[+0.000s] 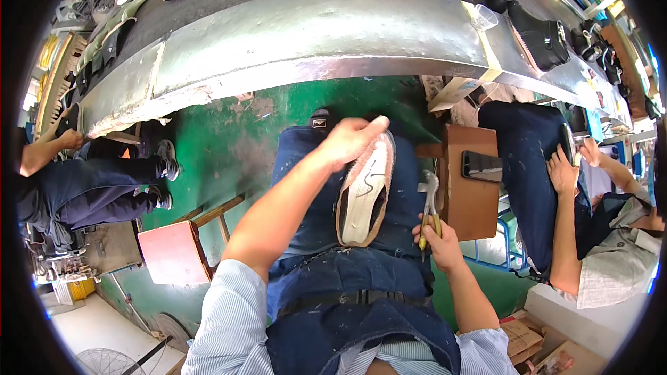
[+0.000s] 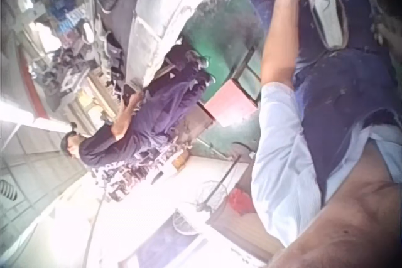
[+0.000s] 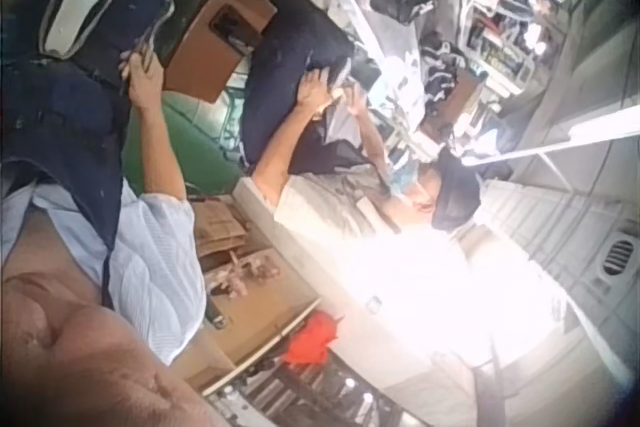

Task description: The recorder uses lasting pliers to pull and hammer the edges of shoe uppers onto the insole at a factory conveyor belt.

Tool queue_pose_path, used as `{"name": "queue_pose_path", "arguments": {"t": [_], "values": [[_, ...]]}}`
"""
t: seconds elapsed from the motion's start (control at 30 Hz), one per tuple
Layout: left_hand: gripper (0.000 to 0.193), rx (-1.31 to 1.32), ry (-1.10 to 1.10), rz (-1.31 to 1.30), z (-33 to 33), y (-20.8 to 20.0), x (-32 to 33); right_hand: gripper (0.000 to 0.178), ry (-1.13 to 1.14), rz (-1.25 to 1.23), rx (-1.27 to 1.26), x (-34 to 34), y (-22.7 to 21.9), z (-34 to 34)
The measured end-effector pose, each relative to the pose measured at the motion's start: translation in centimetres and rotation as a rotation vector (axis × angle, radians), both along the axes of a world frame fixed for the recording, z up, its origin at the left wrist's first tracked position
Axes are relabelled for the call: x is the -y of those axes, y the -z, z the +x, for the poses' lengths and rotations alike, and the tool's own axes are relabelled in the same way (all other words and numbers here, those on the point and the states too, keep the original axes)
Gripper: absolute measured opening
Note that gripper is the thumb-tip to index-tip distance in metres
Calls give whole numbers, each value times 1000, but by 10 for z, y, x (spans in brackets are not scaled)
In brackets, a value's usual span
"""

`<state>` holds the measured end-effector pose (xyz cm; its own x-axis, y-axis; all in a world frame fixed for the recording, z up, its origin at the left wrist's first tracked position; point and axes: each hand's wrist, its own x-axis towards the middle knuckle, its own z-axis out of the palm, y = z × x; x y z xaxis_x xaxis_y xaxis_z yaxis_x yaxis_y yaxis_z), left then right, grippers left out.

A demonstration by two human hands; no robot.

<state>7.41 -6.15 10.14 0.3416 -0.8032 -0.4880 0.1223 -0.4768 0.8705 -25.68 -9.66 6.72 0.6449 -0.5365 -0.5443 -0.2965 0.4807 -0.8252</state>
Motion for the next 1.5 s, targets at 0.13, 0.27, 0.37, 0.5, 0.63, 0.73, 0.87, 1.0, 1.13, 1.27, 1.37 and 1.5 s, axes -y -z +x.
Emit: {"name": "queue_pose_path", "arguments": {"t": [0.13,0.27,0.37,0.5,0.63,0.73,0.87,1.0,1.13,1.27,1.37,1.5], "values": [[61,-212,-139,-21,-47,106,-23,28,-329,-315,-220,5,-36,6],[57,9,-10,-107,-58,106,-44,42,-621,-517,-320,13,-71,21],[53,121,9,-111,-62,101,-53,49,-717,-611,-312,17,-72,28],[52,122,6,-169,-67,97,-60,56,-780,-774,-260,22,-70,39],[52,182,-31,-179,-71,110,-67,56,-856,-801,-283,27,-78,52],[52,271,-40,-215,-77,118,-72,51,-963,-844,-311,35,-97,71],[53,272,-80,-213,-88,116,-82,36,-1201,-711,-572,43,-118,105],[55,48,-204,-181,-90,89,-88,25,-1124,-774,-512,35,-92,104],[62,-369,-282,-417,-82,77,-86,25,-823,-677,-360,16,-54,93],[69,-259,-201,-365,-74,76,-80,30,-474,-611,-238,-15,-28,72],[72,-87,-185,-345,-78,80,-74,28,-618,-132,-403,20,-44,71],[75,215,-221,-183,-81,65,-68,36,-809,-1017,-211,43,-68,87]]}}
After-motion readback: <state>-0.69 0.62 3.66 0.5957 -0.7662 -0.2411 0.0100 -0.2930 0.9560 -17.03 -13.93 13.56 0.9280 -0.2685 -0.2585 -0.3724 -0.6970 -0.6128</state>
